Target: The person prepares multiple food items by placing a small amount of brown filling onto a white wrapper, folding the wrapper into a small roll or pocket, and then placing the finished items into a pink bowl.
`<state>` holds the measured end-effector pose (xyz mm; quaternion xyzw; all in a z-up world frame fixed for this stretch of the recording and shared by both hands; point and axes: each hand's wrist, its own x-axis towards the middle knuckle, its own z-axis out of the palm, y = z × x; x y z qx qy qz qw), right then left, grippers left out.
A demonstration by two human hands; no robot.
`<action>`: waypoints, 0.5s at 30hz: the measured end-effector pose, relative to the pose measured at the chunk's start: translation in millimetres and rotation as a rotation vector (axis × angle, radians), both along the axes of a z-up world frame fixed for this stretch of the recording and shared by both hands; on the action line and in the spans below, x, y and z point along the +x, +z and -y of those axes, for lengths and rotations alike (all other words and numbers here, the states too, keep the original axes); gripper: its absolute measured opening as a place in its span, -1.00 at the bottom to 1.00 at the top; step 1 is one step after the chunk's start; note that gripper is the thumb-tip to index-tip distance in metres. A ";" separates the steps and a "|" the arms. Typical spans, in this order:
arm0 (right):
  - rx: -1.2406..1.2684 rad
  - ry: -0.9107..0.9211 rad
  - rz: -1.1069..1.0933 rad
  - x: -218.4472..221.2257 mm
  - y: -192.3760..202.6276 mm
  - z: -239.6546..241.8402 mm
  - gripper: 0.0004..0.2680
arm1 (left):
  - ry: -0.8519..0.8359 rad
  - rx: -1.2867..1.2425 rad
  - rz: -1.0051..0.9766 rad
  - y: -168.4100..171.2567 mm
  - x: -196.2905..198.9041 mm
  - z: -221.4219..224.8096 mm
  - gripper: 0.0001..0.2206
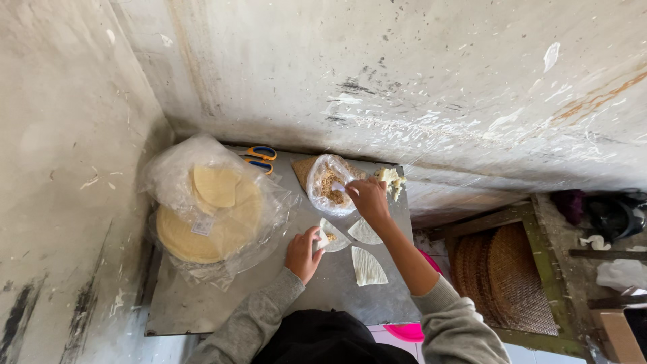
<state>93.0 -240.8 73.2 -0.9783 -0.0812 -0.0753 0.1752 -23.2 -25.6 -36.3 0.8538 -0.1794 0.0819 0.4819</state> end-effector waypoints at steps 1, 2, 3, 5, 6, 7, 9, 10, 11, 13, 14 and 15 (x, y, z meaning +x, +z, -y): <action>0.041 0.050 0.090 6.7 -7.7 -0.9 -0.91 | -0.013 0.012 -0.006 3.2 -1.3 -0.9 -0.38; 0.082 0.100 0.180 10.5 -15.5 0.1 -0.90 | -0.019 0.012 0.001 5.8 -1.2 -1.9 -0.37; 0.141 0.041 0.153 7.9 -23.8 1.4 -0.90 | -0.023 0.010 0.006 7.9 -2.0 -2.9 -0.37; 0.256 -0.073 0.098 -8.2 -40.9 -2.2 -0.89 | -0.033 0.021 -0.006 10.5 -1.6 -4.7 -0.39; 0.213 -0.114 0.016 -23.4 -48.1 -4.9 -0.88 | -0.039 0.033 -0.022 11.6 -0.3 -5.5 -0.40; 0.166 -0.151 -0.066 -41.5 -53.4 -7.6 -0.87 | -0.040 0.043 -0.038 12.8 0.7 -6.0 -0.42; -0.007 -0.136 -0.232 -76.6 -58.7 -10.8 -0.86 | -0.066 0.063 -0.044 14.8 1.7 -9.4 -0.48; -0.034 -0.134 -0.208 -89.2 -60.5 -13.1 -0.84 | -0.081 0.073 -0.049 15.3 2.0 -10.1 -0.50; -0.059 -0.144 -0.184 -102.2 -63.1 -17.0 -0.83 | -0.085 0.079 -0.041 15.2 2.8 -10.8 -0.53; -0.073 -0.152 -0.162 -111.4 -65.6 -18.7 -0.83 | -0.098 0.090 -0.027 14.1 4.8 -10.8 -0.59; -0.062 -0.152 -0.165 -112.5 -66.2 -17.6 -0.85 | -0.104 0.099 -0.036 13.7 5.3 -8.7 -0.60; -0.047 -0.152 -0.166 -114.2 -67.4 -18.2 -0.88 | -0.111 0.112 -0.043 12.9 6.8 -8.8 -0.61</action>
